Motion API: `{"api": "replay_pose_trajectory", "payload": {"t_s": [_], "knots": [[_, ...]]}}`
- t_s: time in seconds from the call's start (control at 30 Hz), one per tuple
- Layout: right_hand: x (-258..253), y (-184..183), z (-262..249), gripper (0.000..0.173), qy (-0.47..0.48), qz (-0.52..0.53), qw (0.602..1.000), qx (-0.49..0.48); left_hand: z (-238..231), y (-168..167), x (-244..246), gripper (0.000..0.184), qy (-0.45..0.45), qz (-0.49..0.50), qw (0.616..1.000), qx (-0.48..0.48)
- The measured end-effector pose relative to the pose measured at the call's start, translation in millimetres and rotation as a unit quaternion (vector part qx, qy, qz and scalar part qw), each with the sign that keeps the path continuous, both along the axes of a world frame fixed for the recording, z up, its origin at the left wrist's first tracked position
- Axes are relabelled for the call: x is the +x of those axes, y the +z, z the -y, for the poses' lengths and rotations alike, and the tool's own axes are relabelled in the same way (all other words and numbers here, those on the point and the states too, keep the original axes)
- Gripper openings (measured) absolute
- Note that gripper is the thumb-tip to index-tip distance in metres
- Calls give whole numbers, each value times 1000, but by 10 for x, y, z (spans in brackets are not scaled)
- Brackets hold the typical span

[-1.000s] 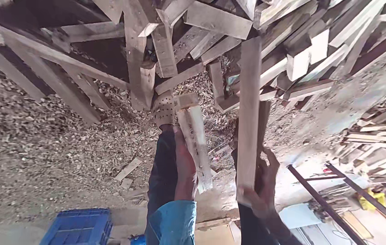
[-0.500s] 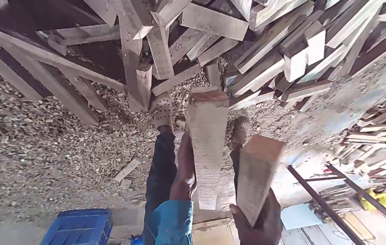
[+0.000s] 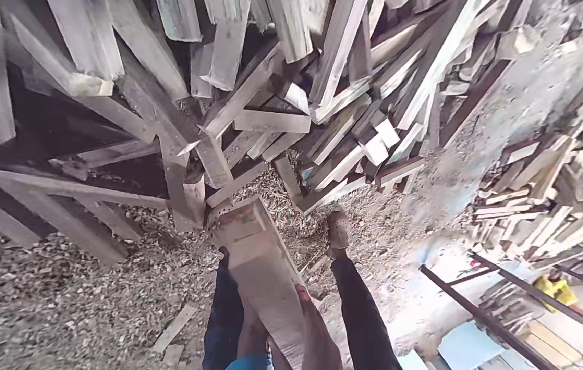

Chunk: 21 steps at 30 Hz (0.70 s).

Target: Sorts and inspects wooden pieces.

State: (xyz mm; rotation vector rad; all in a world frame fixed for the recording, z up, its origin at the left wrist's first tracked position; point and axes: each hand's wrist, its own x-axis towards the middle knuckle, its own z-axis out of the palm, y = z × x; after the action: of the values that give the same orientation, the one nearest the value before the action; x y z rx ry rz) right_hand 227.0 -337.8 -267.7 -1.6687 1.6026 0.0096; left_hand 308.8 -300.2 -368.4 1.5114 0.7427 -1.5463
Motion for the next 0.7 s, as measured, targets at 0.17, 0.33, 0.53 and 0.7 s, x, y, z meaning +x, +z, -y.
{"api": "replay_pose_trajectory", "payload": {"t_s": [0.17,0.33,0.53,0.7], "knots": [[-32,-113,128,72,3,-5,1000,-14,219,443,195,34,-133,-40,983,124],[128,-110,220,72,-6,-82,996,-41,320,81,235,38,-55,22,998,-29],[-67,68,225,66,-47,-18,999,16,643,129,391,46,-44,58,995,-67],[164,-182,434,89,-103,0,993,-50,632,101,349,45,-57,-6,991,-120]]}}
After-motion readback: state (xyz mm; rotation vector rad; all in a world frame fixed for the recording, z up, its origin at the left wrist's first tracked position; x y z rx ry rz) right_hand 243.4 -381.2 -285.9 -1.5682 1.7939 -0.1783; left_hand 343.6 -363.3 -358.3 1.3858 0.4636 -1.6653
